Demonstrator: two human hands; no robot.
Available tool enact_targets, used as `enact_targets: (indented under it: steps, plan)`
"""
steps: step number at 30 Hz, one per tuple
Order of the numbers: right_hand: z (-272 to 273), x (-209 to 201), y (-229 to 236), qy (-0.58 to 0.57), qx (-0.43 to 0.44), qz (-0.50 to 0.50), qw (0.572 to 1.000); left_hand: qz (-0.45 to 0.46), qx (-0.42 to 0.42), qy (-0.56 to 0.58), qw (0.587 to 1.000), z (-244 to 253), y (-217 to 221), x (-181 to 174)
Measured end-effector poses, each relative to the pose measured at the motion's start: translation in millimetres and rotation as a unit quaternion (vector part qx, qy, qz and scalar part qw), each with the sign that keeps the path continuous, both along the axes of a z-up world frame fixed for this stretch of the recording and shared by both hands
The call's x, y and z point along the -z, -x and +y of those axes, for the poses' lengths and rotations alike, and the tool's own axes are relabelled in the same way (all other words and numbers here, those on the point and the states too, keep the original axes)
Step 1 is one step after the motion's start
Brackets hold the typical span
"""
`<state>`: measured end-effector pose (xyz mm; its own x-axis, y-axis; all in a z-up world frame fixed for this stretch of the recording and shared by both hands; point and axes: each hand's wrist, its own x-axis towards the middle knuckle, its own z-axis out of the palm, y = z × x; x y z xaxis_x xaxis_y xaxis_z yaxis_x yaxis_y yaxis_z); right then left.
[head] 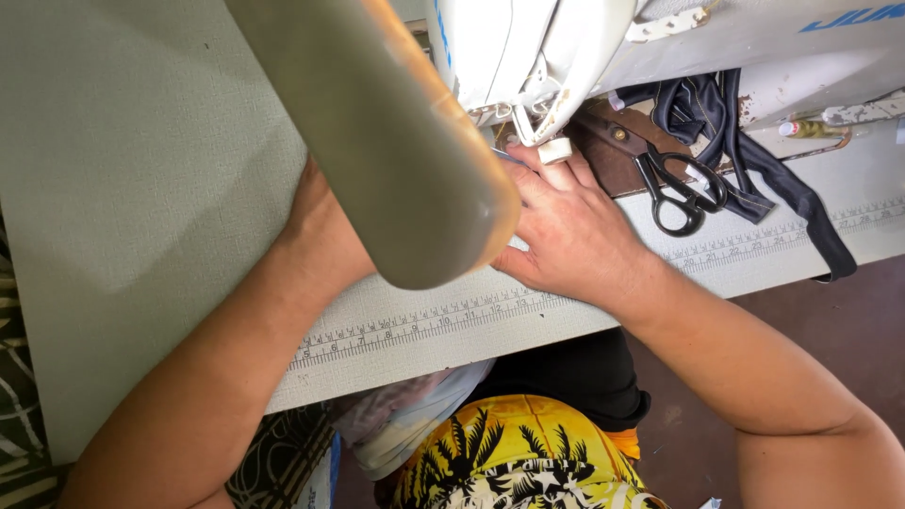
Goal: Applying fabric piping to a garment piece using an industrial sewing machine and trimming excess with scissors.
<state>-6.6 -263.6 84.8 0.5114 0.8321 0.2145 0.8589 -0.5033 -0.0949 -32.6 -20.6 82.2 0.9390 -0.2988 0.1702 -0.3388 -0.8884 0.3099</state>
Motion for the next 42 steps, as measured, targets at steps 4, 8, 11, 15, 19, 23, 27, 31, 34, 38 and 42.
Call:
enact_targets:
  steps: [4,8,11,15,19,23,27,31,34,38,42]
  plan:
    - [2.2,-6.5,0.9,0.006,0.006,0.030,1.000,-0.003,-0.003,0.000,1.000,-1.5,3.1,1.2]
    - [4.6,-10.8,3.0,0.013,0.034,0.068,0.997,-0.008,-0.006,0.002,1.000,0.2,5.9,1.6]
    - [3.1,-6.8,2.0,0.019,0.036,0.054,0.998,-0.012,-0.008,0.003,1.000,1.2,6.9,2.0]
    - [1.4,-2.8,0.6,-0.004,0.020,0.045,0.999,-0.017,-0.013,0.005,1.000,0.9,6.3,2.8]
    - [3.2,-6.2,-1.2,-0.098,-0.042,0.002,0.994,-0.021,-0.020,0.005,1.000,2.1,10.0,4.1]
    - [-5.8,7.7,-0.4,-0.070,-0.012,0.024,0.997,-0.042,-0.006,-0.010,0.999,3.4,10.9,6.0]
    - [-8.1,12.8,0.3,-0.059,0.001,-0.030,0.998,-0.050,0.006,-0.002,0.999,4.7,10.9,5.5]
    - [-7.5,13.4,1.2,-0.021,0.022,-0.062,0.998,-0.039,0.008,0.005,0.999,4.7,10.3,2.5]
    - [-6.0,10.4,-1.4,-0.048,-0.002,-0.043,0.998,-0.061,0.007,0.017,0.998,6.5,9.0,7.6]
    - [-2.9,6.8,-5.8,-0.065,-0.038,-0.051,0.996,-0.053,0.007,0.021,0.998,7.3,6.7,8.3]
    - [-0.1,3.8,-7.0,-0.063,-0.025,-0.023,0.997,-0.051,0.007,0.024,0.998,7.1,5.3,6.3]
